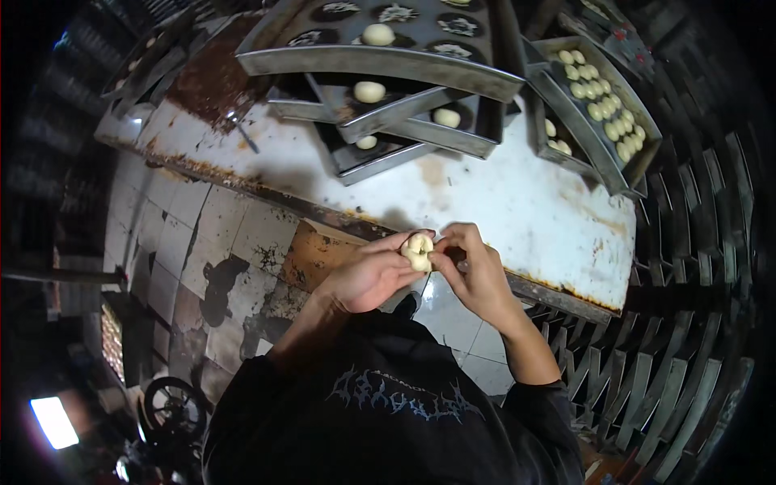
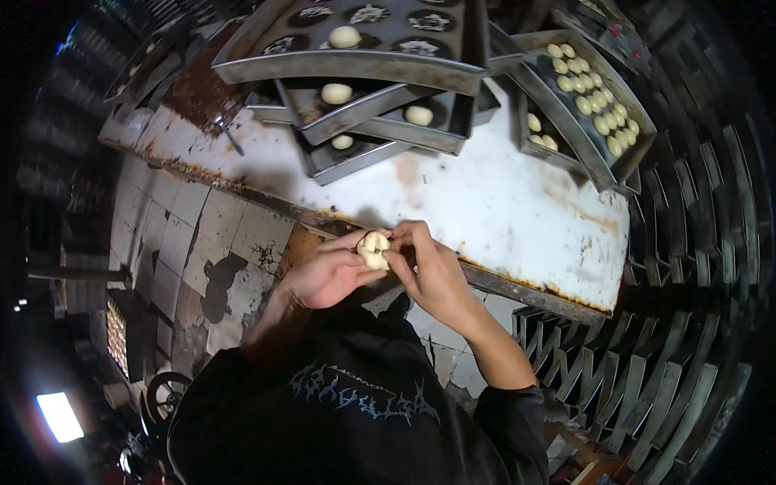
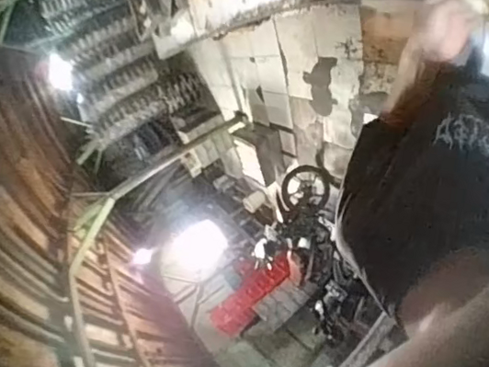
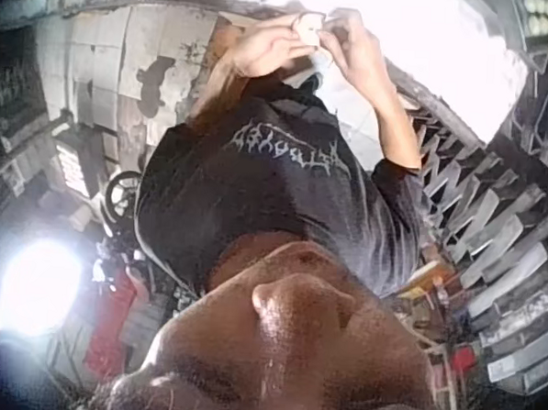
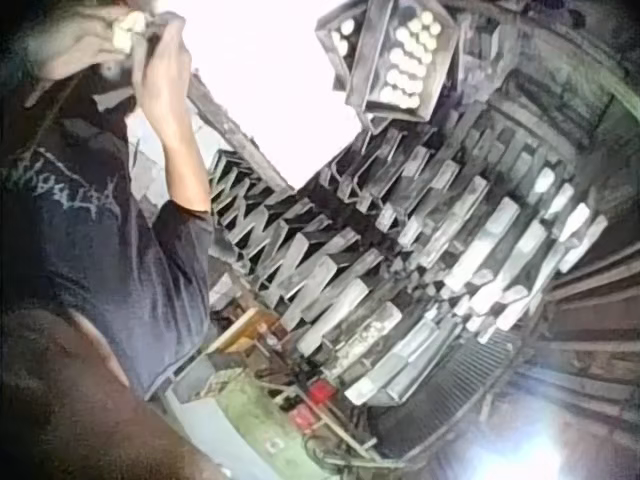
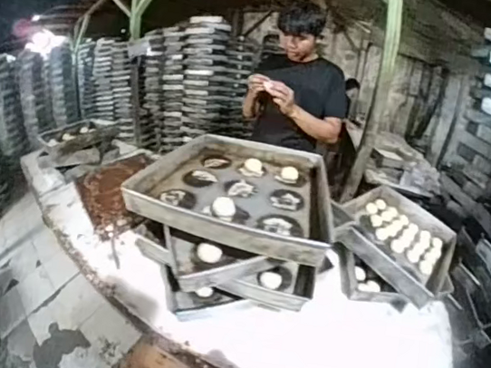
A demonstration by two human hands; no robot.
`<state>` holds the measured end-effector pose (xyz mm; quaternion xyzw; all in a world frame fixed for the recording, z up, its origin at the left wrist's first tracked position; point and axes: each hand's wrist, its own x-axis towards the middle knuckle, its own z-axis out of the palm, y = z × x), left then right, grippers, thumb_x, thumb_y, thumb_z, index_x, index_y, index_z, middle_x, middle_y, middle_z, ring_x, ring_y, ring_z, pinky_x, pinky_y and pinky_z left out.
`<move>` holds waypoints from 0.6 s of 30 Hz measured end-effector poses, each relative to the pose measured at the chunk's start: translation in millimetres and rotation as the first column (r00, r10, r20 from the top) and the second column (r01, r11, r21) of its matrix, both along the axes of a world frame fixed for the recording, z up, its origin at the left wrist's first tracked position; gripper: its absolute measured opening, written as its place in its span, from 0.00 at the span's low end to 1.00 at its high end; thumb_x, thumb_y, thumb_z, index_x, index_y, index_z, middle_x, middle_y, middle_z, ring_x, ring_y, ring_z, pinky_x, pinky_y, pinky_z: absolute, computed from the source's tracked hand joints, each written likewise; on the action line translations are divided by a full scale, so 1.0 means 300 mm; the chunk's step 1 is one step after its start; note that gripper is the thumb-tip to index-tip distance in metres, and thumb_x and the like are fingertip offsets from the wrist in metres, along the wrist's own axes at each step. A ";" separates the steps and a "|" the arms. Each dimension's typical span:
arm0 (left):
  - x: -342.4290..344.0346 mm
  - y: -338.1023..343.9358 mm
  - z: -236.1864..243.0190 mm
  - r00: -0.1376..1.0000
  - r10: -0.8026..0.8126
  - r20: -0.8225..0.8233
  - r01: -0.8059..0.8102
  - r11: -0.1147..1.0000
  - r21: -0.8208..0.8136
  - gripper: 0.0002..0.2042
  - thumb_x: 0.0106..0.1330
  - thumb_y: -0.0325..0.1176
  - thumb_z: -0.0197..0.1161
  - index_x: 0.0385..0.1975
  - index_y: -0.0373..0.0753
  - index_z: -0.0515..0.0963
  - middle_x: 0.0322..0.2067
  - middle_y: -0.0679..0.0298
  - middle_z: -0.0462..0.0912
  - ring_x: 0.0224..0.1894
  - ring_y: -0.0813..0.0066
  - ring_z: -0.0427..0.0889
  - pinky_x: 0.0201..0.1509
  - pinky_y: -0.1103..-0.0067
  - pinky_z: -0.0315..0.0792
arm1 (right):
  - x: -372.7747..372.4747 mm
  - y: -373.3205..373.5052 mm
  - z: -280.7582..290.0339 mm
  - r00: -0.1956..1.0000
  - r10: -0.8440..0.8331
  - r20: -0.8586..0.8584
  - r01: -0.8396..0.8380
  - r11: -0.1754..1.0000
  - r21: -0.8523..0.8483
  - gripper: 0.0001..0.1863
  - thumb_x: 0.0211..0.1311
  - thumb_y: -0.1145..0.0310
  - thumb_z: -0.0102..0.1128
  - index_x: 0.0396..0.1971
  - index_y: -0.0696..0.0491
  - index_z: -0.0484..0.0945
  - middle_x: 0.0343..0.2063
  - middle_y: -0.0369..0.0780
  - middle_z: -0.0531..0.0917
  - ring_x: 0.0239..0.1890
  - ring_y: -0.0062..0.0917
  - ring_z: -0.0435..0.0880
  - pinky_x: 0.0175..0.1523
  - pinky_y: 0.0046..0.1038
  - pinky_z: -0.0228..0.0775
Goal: The person fills small dough balls with chocolate paste using a knife and places them into metal baking trays.
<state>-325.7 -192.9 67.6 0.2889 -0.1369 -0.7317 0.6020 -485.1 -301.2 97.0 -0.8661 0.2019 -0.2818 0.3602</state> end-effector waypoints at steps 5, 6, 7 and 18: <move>-0.078 -0.070 0.019 0.976 0.013 0.219 -0.009 1.000 -0.021 0.16 0.69 0.25 0.45 0.56 0.32 0.62 0.51 0.58 0.69 0.55 0.70 0.70 0.60 0.73 0.65 | -0.079 -0.047 0.023 0.991 0.130 0.045 -0.137 0.914 0.382 0.13 0.57 0.77 0.56 0.43 0.59 0.74 0.33 0.44 0.77 0.32 0.29 0.78 0.37 0.26 0.70; -0.086 -0.083 0.025 0.967 0.113 0.230 -0.094 0.991 -0.096 0.16 0.69 0.25 0.44 0.57 0.35 0.62 0.51 0.58 0.69 0.54 0.70 0.72 0.56 0.73 0.69 | -0.077 -0.035 0.011 0.986 0.076 0.147 -0.114 0.956 0.270 0.14 0.57 0.77 0.56 0.44 0.60 0.74 0.36 0.45 0.76 0.34 0.30 0.77 0.38 0.27 0.70; -0.092 -0.095 0.032 0.971 0.176 0.162 -0.166 0.983 -0.072 0.17 0.69 0.25 0.44 0.57 0.36 0.61 0.51 0.58 0.69 0.54 0.70 0.72 0.56 0.72 0.70 | -0.080 -0.024 0.001 0.983 0.068 0.172 -0.088 0.990 0.113 0.14 0.54 0.78 0.59 0.43 0.60 0.75 0.42 0.46 0.73 0.39 0.33 0.76 0.40 0.29 0.70; -0.204 -0.188 -0.006 0.744 0.258 0.616 -0.085 0.952 -0.296 0.20 0.64 0.24 0.54 0.56 0.32 0.62 0.48 0.60 0.71 0.51 0.74 0.72 0.56 0.76 0.71 | -0.145 -0.152 -0.058 0.974 -0.096 0.204 0.076 0.992 0.105 0.08 0.54 0.79 0.61 0.35 0.62 0.76 0.31 0.43 0.78 0.30 0.27 0.79 0.35 0.25 0.72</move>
